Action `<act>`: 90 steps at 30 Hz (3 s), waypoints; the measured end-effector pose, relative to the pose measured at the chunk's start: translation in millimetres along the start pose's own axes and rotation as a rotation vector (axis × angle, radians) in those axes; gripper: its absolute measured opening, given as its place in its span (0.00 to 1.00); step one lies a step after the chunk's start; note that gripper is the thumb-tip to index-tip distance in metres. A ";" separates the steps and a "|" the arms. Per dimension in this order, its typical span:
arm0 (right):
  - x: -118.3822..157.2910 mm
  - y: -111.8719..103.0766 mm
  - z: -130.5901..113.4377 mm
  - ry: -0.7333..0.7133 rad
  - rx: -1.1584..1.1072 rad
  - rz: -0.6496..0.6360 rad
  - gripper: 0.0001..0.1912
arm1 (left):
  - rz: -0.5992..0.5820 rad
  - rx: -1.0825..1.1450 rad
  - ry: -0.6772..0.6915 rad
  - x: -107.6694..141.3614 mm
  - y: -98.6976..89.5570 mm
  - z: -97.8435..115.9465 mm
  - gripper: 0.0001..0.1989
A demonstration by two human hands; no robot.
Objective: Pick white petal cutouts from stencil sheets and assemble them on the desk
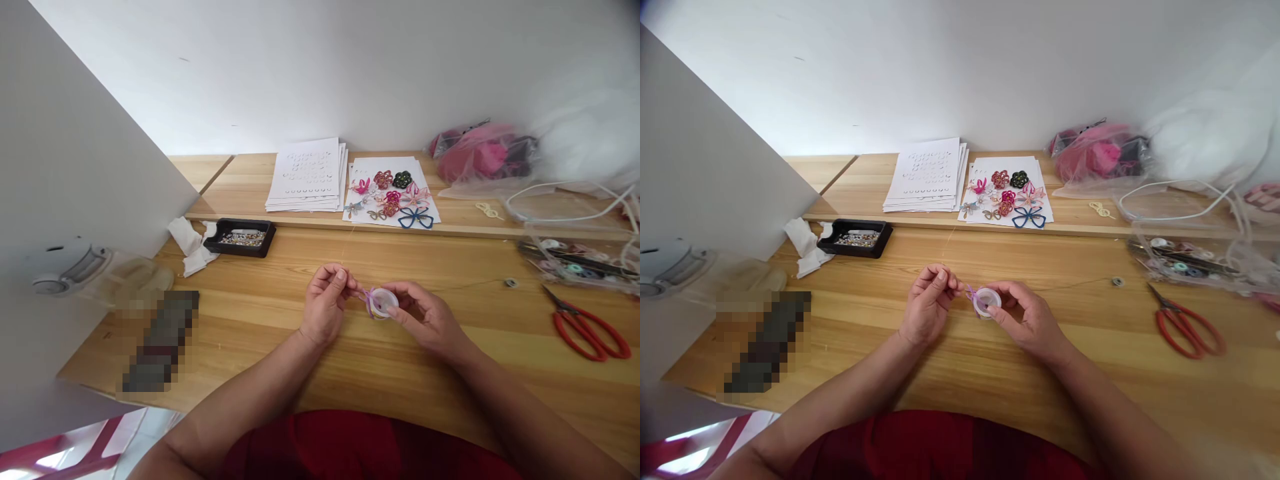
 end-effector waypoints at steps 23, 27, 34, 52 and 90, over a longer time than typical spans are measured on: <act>1.0 -12.0 -5.4 -0.028 0.207 0.191 0.22 | -0.189 0.000 -0.112 4.8 14.0 11.0 0.42; 3.2 -19.6 2.7 0.000 0.163 0.274 0.24 | -0.209 -0.124 -0.303 7.5 13.9 -6.4 0.41; 4.2 -21.6 -22.9 -0.191 0.297 0.303 0.27 | -0.268 -0.617 -0.346 12.3 7.6 -29.3 0.17; 5.8 -10.7 -14.8 -0.133 0.221 0.195 0.31 | -0.165 -0.684 -0.114 6.2 8.0 -9.4 0.11; -3.9 -34.9 30.2 0.362 -0.272 0.166 0.14 | -0.200 -0.632 -0.310 7.9 3.2 -26.4 0.16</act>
Point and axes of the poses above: each hand's wrist, its own x-axis away from the middle knuckle, its own y-axis out of the palm, z = x × y, the point moved 8 cm from there along -x, towards the middle knuckle, and after that the axes turned 1 degree about z, right-handed, at the moved point
